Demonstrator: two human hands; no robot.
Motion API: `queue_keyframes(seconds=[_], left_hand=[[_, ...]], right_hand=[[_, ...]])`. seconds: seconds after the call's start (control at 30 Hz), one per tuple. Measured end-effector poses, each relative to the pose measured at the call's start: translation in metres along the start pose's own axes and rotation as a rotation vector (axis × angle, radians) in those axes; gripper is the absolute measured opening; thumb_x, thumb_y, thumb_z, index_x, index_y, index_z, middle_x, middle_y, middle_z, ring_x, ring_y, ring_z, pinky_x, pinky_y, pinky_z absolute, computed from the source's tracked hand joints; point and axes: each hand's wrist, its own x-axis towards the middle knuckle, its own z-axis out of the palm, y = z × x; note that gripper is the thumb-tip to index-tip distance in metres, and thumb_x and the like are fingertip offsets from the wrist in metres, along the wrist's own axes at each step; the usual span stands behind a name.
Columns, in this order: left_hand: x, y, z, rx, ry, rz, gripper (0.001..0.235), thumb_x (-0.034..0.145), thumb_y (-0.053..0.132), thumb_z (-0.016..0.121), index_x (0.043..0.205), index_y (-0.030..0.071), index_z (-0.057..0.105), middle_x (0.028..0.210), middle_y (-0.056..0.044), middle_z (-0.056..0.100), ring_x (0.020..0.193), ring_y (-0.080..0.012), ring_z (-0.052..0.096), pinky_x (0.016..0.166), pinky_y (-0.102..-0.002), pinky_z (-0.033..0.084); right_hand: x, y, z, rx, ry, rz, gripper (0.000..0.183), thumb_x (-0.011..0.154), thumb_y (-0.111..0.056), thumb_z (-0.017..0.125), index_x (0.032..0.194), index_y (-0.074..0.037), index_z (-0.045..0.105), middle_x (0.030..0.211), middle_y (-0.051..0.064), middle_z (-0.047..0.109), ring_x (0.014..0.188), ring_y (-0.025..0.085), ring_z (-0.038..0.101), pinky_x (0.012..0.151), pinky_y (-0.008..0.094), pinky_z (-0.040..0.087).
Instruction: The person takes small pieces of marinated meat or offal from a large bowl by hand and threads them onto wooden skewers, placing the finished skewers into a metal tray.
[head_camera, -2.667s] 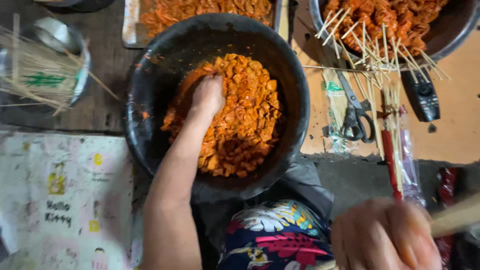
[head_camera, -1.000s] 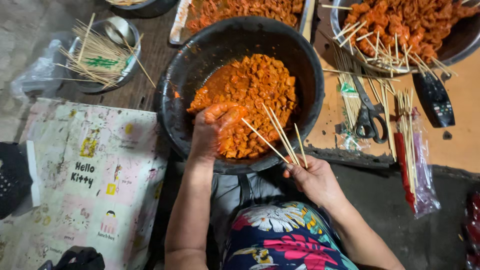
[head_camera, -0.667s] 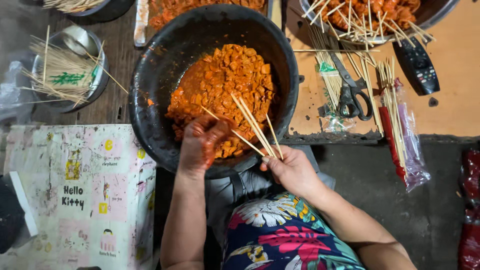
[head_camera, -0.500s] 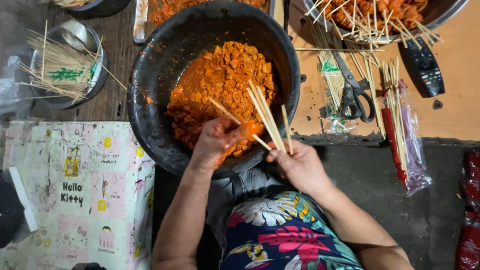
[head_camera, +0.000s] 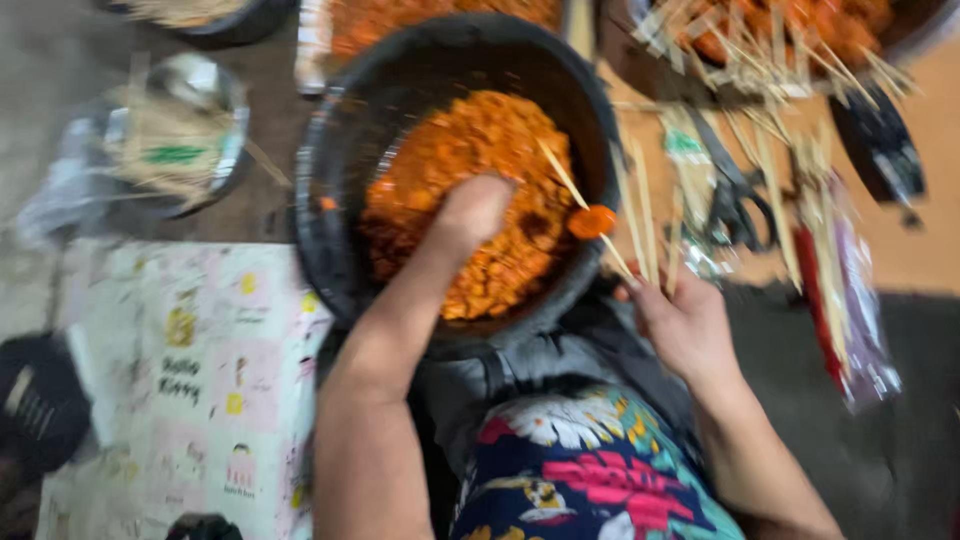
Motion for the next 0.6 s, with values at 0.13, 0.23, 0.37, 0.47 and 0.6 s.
queue_keyframes(seconds=[0.13, 0.23, 0.37, 0.47, 0.6], left_hand=[[-0.006, 0.013, -0.019, 0.056, -0.081, -0.065, 0.012, 0.086, 0.0, 0.062, 0.089, 0.003, 0.073, 0.095, -0.021, 0.072, 0.094, -0.0383, 0.071, 0.081, -0.048, 0.058], [-0.031, 0.02, -0.039, -0.08, 0.043, -0.021, 0.014, 0.077, 0.0, 0.068, 0.091, 0.001, 0.07, 0.092, -0.023, 0.071, 0.092, -0.0401, 0.069, 0.076, -0.048, 0.056], [-0.078, 0.007, -0.059, -0.456, 0.271, -0.067, 0.02, 0.083, 0.007, 0.071, 0.101, 0.001, 0.068, 0.092, -0.021, 0.071, 0.084, -0.0358, 0.069, 0.071, -0.043, 0.055], [-0.091, 0.002, -0.066, -0.914, 0.331, -0.307, 0.018, 0.096, 0.011, 0.068, 0.112, 0.003, 0.071, 0.097, -0.016, 0.074, 0.076, -0.0288, 0.071, 0.065, -0.037, 0.055], [-0.118, 0.002, -0.071, -1.811, 0.483, -0.044, 0.02, 0.101, 0.012, 0.063, 0.12, 0.005, 0.063, 0.111, -0.011, 0.073, 0.094, -0.0242, 0.075, 0.072, -0.036, 0.063]], right_hand=[[0.006, -0.007, 0.009, 0.061, 0.004, -0.003, 0.016, 0.097, -0.013, 0.061, 0.108, -0.009, 0.071, 0.073, -0.001, 0.068, 0.049, 0.006, 0.048, 0.043, 0.023, 0.039], [0.005, -0.007, 0.012, 0.075, -0.076, -0.106, 0.015, 0.1, -0.013, 0.063, 0.102, -0.001, 0.072, 0.074, 0.0, 0.067, 0.051, 0.007, 0.048, 0.045, 0.023, 0.038], [0.008, -0.004, 0.019, 0.087, -0.112, -0.091, 0.014, 0.1, -0.013, 0.061, 0.108, -0.004, 0.069, 0.076, -0.001, 0.066, 0.051, 0.006, 0.047, 0.044, 0.023, 0.038], [-0.004, 0.008, 0.023, 0.042, -0.132, -0.079, 0.014, 0.103, -0.014, 0.062, 0.106, -0.002, 0.07, 0.073, 0.001, 0.064, 0.052, 0.006, 0.048, 0.045, 0.023, 0.039], [-0.005, 0.01, 0.039, 0.103, -0.178, -0.008, 0.012, 0.101, -0.013, 0.063, 0.105, -0.005, 0.071, 0.071, 0.0, 0.066, 0.048, 0.006, 0.046, 0.044, 0.023, 0.038]])
